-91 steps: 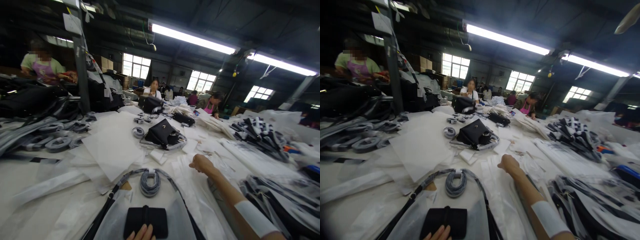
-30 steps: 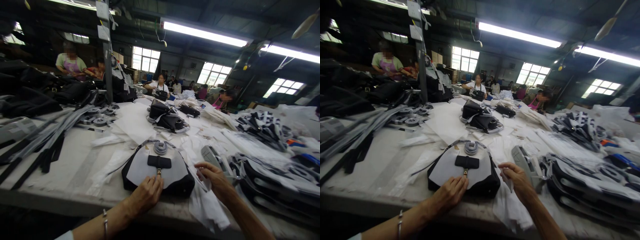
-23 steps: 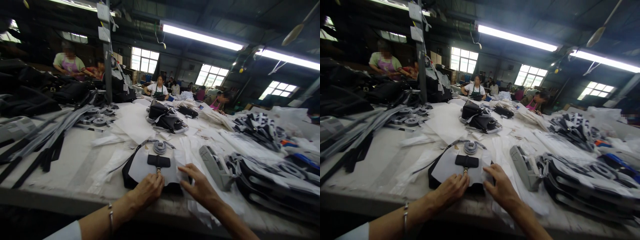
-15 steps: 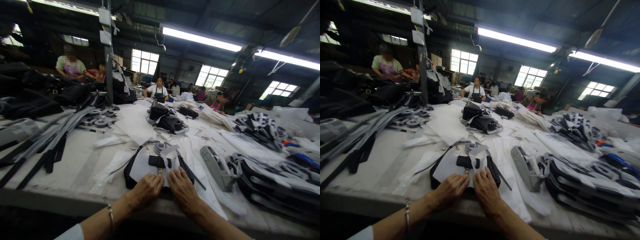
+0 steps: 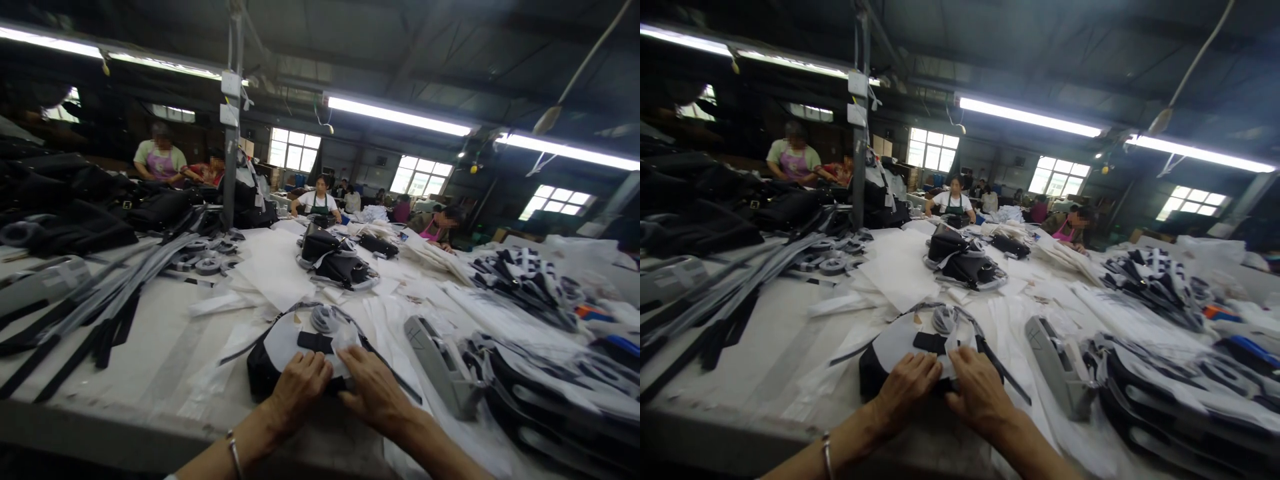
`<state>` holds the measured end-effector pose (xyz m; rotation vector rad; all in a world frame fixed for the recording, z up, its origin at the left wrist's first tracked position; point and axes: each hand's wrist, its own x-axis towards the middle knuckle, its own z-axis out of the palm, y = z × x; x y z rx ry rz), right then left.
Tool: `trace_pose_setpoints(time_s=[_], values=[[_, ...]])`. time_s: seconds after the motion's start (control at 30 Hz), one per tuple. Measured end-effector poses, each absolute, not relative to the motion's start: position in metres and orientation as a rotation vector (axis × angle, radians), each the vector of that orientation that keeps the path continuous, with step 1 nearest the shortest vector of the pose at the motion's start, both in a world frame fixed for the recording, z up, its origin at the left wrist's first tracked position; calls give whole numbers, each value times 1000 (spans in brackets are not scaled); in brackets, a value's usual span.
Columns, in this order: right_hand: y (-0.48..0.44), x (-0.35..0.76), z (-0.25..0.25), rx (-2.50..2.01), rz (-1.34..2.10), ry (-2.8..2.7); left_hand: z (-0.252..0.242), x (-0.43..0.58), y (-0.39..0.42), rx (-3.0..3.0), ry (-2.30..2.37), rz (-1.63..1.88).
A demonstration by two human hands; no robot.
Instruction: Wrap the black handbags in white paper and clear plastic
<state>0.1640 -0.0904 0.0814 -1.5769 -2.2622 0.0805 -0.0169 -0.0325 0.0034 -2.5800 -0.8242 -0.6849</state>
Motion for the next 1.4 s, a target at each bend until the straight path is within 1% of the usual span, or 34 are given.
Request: trace_pose_setpoints(time_s=[0.1, 0.17, 0.23, 0.3, 0.4, 0.53, 0.6, 0.67, 0.8, 0.97, 1.03, 1.13, 1.23, 1.3, 1.4], values=[[-110, 184, 118, -1396, 397, -1721, 13, -30, -32, -2586, -902, -770], [-126, 202, 135, -1329, 493, -1380, 20, -39, -30, -2570, -975, -835], [-141, 216, 140, -1337, 611, -1147, 30, -47, -25, -2540, -1074, -935], [-150, 221, 133, -1397, 782, -1030, 40, -55, -18, -2503, -1174, -1107], [-147, 211, 108, -1467, 1029, -1000, 53, -66, -8, -2445, -1279, -1359], [-113, 190, 60, -1454, 1228, -922, 62, -76, -4, -2381, -1432, -1451], [-88, 188, 34, -1463, 1186, -851, 64, -79, -4, -2368, -1467, -1480], [-64, 194, 10, -1527, 1013, -886, 65, -80, -4, -2376, -1472, -1505], [-30, 214, -20, -1741, 545, -1331, 66, -82, -1, -2366, -1494, -1535], [-24, 229, -21, -1863, -235, -1827, 67, -84, 1, -2284, -1586, -1561], [-25, 230, -15, -1815, -414, -1931, 68, -84, 1, -2287, -1597, -1577], [-22, 223, -7, -1641, -423, -2122, 67, -85, 1, -2301, -1603, -1590], [-10, 210, -1, -1460, -304, -2285, 65, -86, 1, -2295, -1585, -1615], [-1, 203, 1, -1462, -161, -2304, 65, -86, 1, -2299, -1591, -1624], [12, 197, 4, -1603, 105, -2284, 65, -87, 1, -2314, -1632, -1615]])
